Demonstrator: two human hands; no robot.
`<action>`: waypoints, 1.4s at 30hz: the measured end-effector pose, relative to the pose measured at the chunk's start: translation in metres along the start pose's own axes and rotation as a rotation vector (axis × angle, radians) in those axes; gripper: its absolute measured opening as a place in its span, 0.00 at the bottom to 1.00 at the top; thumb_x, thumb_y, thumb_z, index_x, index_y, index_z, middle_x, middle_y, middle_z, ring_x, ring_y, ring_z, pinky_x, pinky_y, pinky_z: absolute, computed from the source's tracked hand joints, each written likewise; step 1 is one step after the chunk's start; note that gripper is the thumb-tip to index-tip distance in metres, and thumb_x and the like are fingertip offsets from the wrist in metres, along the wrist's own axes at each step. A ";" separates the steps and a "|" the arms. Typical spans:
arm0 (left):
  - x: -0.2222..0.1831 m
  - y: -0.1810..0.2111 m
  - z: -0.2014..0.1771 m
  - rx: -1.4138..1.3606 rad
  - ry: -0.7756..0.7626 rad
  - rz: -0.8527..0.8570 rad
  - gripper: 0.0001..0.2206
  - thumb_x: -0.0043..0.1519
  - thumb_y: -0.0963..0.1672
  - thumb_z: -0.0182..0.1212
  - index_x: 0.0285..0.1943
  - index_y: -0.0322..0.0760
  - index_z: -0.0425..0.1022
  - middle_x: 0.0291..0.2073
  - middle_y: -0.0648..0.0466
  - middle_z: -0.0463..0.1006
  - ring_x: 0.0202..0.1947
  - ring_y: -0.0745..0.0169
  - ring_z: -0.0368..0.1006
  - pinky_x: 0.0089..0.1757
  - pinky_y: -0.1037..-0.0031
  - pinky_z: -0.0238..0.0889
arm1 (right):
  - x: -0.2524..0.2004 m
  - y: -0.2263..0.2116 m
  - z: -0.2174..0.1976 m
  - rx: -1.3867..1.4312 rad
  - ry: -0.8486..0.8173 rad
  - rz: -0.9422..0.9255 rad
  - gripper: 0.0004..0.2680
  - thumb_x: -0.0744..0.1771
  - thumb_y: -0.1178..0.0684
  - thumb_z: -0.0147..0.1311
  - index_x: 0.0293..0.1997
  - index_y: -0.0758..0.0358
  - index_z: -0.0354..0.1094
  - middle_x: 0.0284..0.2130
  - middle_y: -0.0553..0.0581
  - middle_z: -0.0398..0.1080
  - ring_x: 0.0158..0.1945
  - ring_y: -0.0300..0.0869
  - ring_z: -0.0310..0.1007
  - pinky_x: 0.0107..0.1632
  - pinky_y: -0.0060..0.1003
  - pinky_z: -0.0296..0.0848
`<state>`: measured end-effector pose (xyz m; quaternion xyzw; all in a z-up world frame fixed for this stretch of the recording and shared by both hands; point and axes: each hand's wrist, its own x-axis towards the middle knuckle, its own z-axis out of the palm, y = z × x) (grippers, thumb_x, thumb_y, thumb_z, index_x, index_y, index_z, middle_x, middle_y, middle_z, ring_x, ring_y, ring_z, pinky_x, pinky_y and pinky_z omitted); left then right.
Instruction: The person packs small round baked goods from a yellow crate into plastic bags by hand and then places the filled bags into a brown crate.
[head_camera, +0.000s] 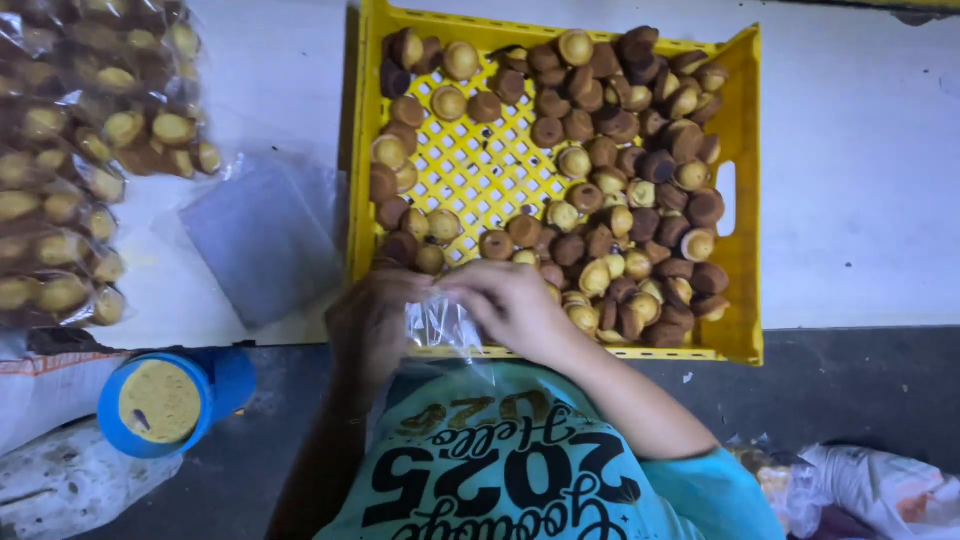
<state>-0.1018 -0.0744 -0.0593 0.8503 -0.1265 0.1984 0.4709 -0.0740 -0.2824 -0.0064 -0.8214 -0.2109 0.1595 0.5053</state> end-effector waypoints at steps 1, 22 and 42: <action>-0.008 -0.002 0.015 -0.029 -0.041 -0.065 0.02 0.63 0.43 0.63 0.41 0.50 0.77 0.32 0.63 0.82 0.32 0.55 0.80 0.39 0.69 0.72 | -0.017 0.002 -0.013 0.131 0.070 0.076 0.12 0.67 0.59 0.56 0.55 0.48 0.66 0.16 0.45 0.75 0.17 0.38 0.73 0.26 0.27 0.71; -0.011 -0.003 -0.006 0.054 -0.257 -0.254 0.12 0.54 0.36 0.60 0.35 0.47 0.86 0.37 0.56 0.87 0.39 0.53 0.82 0.42 0.68 0.72 | -0.068 0.189 -0.072 -0.474 0.804 0.372 0.16 0.60 0.54 0.69 0.47 0.63 0.68 0.36 0.66 0.71 0.44 0.63 0.75 0.45 0.57 0.76; 0.058 -0.024 -0.088 -0.592 -0.610 -0.444 0.21 0.53 0.32 0.45 0.45 0.33 0.85 0.50 0.40 0.83 0.27 0.64 0.75 0.27 0.76 0.72 | -0.025 0.144 -0.020 -0.533 0.900 0.337 0.28 0.56 0.56 0.74 0.62 0.56 0.65 0.52 0.66 0.63 0.57 0.64 0.69 0.56 0.56 0.73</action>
